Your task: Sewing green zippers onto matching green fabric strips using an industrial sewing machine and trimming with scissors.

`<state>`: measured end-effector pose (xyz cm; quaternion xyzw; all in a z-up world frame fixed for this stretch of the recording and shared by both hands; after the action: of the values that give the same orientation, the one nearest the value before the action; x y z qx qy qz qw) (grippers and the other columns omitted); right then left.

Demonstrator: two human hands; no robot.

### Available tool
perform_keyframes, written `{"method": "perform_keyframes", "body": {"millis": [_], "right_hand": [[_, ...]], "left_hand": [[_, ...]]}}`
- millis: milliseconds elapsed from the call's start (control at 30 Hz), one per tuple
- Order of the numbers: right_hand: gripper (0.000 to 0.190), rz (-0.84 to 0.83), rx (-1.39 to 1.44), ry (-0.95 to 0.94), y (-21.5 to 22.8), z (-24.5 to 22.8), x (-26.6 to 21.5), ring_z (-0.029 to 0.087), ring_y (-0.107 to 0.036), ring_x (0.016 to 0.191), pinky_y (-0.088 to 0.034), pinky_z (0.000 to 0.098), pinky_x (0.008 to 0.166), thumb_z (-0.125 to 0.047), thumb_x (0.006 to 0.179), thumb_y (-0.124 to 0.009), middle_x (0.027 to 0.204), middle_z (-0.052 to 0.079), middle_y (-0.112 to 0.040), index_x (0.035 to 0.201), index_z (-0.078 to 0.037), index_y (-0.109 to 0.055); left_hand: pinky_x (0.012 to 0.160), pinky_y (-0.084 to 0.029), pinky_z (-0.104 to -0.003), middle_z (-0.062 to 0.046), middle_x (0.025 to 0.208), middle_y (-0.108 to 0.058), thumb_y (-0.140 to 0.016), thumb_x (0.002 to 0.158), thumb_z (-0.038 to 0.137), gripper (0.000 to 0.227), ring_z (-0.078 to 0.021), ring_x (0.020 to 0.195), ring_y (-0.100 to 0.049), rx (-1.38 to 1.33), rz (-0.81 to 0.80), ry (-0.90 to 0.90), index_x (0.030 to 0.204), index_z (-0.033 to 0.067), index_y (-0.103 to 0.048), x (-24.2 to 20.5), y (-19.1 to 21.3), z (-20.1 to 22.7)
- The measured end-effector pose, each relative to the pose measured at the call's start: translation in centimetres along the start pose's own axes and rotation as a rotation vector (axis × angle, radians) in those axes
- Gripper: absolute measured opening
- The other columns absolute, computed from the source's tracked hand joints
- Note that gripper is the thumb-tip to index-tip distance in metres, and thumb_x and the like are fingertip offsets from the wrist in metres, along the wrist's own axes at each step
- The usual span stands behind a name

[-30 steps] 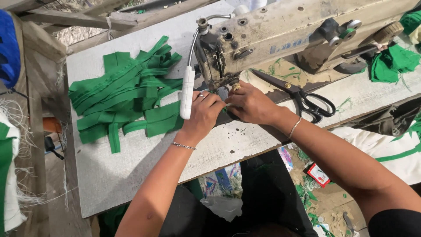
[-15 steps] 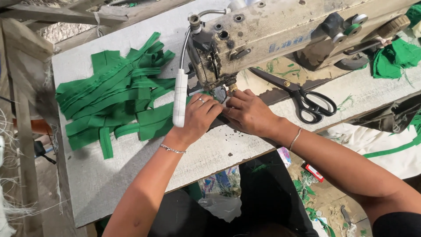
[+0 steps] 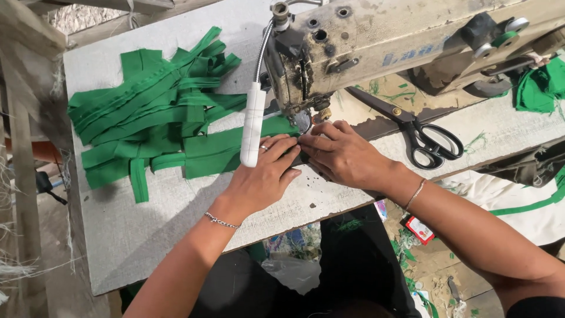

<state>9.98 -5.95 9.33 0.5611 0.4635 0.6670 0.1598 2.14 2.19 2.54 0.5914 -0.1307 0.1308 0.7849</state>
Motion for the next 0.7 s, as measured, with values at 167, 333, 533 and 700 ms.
{"method": "perform_keyframes", "body": {"millis": [167,333,533,700], "right_hand": [[0.021,-0.056,-0.016,-0.020,-0.3,0.1,-0.1,0.033,-0.061,0.106,-0.041,0.0426,0.079,-0.008,0.086,-0.076,0.109,0.016,-0.072,0.105,0.001,-0.075],[0.026,-0.087,-0.033,-0.044,-1.4,1.2,-0.2,0.032,-0.062,0.108,-0.041,0.0417,0.079,-0.011,0.085,-0.079,0.111,0.014,-0.074,0.107,0.001,-0.076],[0.023,-0.045,-0.035,-0.056,-2.0,2.4,-0.7,0.031,-0.062,0.102,-0.039,0.0422,0.077,-0.012,0.084,-0.078,0.109,0.012,-0.073,0.105,-0.001,-0.077],[0.020,-0.032,-0.050,-0.111,-3.6,3.1,-1.9,0.032,-0.061,0.098,-0.039,0.0417,0.075,-0.010,0.085,-0.078,0.107,0.012,-0.067,0.102,-0.001,-0.076]], "left_hand": [[0.115,-0.039,-0.051,-0.015,0.138,-0.058,-0.061,0.100,0.034,0.048,-0.0357,0.135,-0.053,-0.008,-0.042,0.014,0.132,-0.0016,-0.064,0.3,0.8,0.8],[0.117,-0.037,-0.052,-0.014,0.138,-0.059,-0.061,0.099,0.033,0.048,-0.0346,0.137,-0.052,-0.011,-0.063,0.039,0.134,-0.0001,-0.063,0.9,0.6,-0.1],[0.116,-0.041,-0.049,-0.011,0.135,-0.062,-0.062,0.099,0.029,0.043,-0.0326,0.136,-0.053,-0.026,-0.034,0.040,0.130,0.0000,-0.066,1.4,0.7,-1.2],[0.113,-0.046,-0.043,-0.009,0.128,-0.065,-0.065,0.099,0.021,0.031,-0.0300,0.130,-0.058,-0.066,0.055,0.041,0.122,-0.0001,-0.071,1.5,0.3,-1.7]]}}
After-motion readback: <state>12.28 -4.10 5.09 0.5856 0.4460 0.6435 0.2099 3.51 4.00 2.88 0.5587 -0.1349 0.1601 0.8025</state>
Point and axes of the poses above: each hand's wrist, its own x-axis towards the middle knuckle, its own y-axis out of the back of the hand, z = x × y, the point moved 9 cm from there along x, towards the middle knuckle
